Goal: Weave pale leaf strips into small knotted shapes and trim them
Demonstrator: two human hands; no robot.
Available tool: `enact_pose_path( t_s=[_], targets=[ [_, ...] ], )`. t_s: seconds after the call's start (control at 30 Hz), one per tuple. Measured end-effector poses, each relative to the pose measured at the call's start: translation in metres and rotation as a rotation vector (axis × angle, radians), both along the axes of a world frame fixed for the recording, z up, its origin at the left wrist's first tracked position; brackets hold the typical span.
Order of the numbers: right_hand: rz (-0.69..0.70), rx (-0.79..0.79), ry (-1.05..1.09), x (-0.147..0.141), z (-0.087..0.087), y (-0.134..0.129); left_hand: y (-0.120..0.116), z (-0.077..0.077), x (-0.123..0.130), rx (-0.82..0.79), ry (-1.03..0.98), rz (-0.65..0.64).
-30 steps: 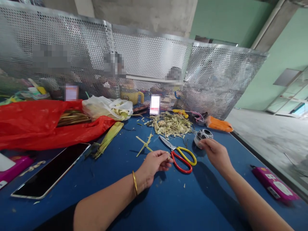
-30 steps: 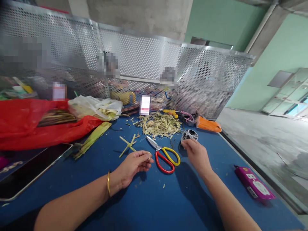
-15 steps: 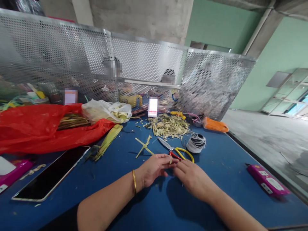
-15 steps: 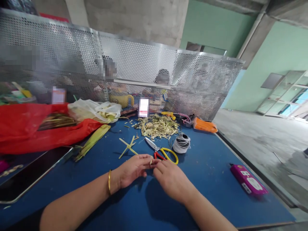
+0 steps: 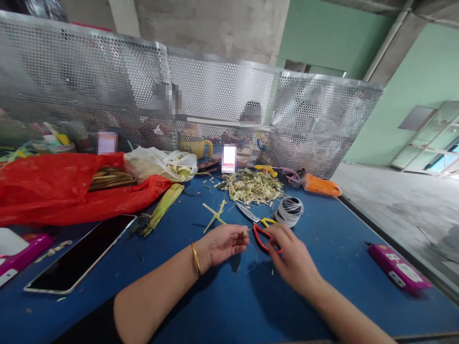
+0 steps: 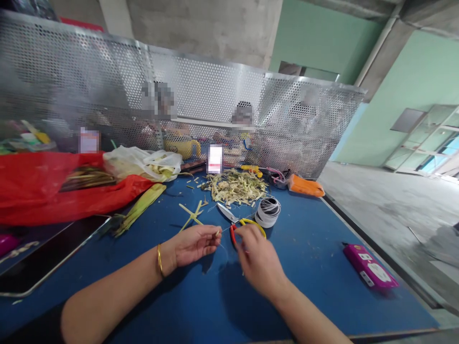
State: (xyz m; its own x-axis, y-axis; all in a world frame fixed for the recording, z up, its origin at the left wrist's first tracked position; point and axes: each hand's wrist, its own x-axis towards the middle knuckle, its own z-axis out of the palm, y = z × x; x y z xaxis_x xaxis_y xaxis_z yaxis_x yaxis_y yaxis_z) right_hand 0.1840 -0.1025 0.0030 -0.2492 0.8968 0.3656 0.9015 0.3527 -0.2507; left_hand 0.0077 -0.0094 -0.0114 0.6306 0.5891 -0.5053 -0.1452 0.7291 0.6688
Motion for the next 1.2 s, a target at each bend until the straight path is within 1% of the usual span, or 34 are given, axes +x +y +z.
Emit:
enact_pose_path(
  t_s=[0.03, 0.07, 0.1, 0.13, 0.23, 0.3, 0.37, 0.4, 0.47, 0.53, 0.6, 0.67, 0.73, 0.83, 0.97, 1.03, 1.1, 1.13, 1.2],
  targets=[
    [-0.148, -0.073, -0.02, 0.006, 0.001, 0.007, 0.002, 0.002, -0.001, -0.001, 0.0, 0.035],
    [-0.212, -0.179, -0.094, 0.011, 0.002, 0.015, 0.004, 0.004, -0.002, -0.002, -0.003, 0.07],
    [-0.223, -0.277, -0.182, 0.015, 0.003, 0.022, 0.006, 0.005, -0.003, -0.003, -0.011, 0.097],
    [-0.234, -0.342, -0.236, 0.017, 0.003, 0.029, 0.007, 0.007, -0.003, -0.007, -0.016, 0.117],
    [-0.228, -0.411, -0.267, 0.02, 0.004, 0.041, 0.008, 0.009, -0.004, -0.009, -0.023, 0.132],
    [-0.23, -0.435, -0.265, 0.022, 0.007, 0.038, 0.008, 0.009, -0.004, -0.001, -0.027, 0.138],
    [-0.241, -0.488, -0.227, 0.029, 0.012, 0.029, 0.008, 0.01, -0.004, 0.005, -0.03, 0.149],
    [-0.261, -0.548, -0.144, 0.034, 0.015, 0.023, 0.007, 0.011, -0.003, 0.007, -0.031, 0.155],
    [-0.284, -0.699, 0.126, 0.045, 0.02, 0.009, 0.007, 0.011, -0.003, 0.009, -0.028, 0.165],
    [-0.344, -0.856, 0.39, 0.056, 0.025, -0.005, 0.007, 0.011, -0.003, 0.008, -0.022, 0.172],
    [-0.337, -0.951, 0.588, 0.065, 0.029, -0.018, 0.006, 0.01, -0.003, 0.009, -0.018, 0.175],
    [-0.313, -0.971, 0.757, 0.07, 0.031, -0.028, 0.005, 0.009, -0.003, 0.012, -0.016, 0.176],
    [-0.259, -0.979, 0.888, 0.072, 0.033, -0.035, 0.005, 0.008, -0.003, 0.017, -0.014, 0.176],
    [-0.212, -0.979, 0.98, 0.07, 0.034, -0.036, 0.005, 0.006, -0.002, 0.026, -0.008, 0.172],
    [-0.213, -0.95, 1.041, 0.059, 0.026, -0.022, 0.003, 0.005, -0.001, 0.043, -0.001, 0.157],
    [-0.275, -0.923, 1.057, 0.052, 0.019, -0.009, 0.002, 0.004, -0.001, 0.05, 0.0, 0.144],
    [-0.336, -0.86, 0.995, 0.048, 0.013, 0.004, 0.002, 0.003, 0.0, 0.071, 0.001, 0.127],
    [-0.335, -0.826, 0.891, 0.046, 0.01, 0.009, 0.001, 0.002, 0.0, 0.089, 0.006, 0.118],
    [-0.342, -0.702, 0.552, 0.044, 0.006, 0.017, 0.001, 0.001, 0.0, 0.136, 0.025, 0.097]
  ],
)
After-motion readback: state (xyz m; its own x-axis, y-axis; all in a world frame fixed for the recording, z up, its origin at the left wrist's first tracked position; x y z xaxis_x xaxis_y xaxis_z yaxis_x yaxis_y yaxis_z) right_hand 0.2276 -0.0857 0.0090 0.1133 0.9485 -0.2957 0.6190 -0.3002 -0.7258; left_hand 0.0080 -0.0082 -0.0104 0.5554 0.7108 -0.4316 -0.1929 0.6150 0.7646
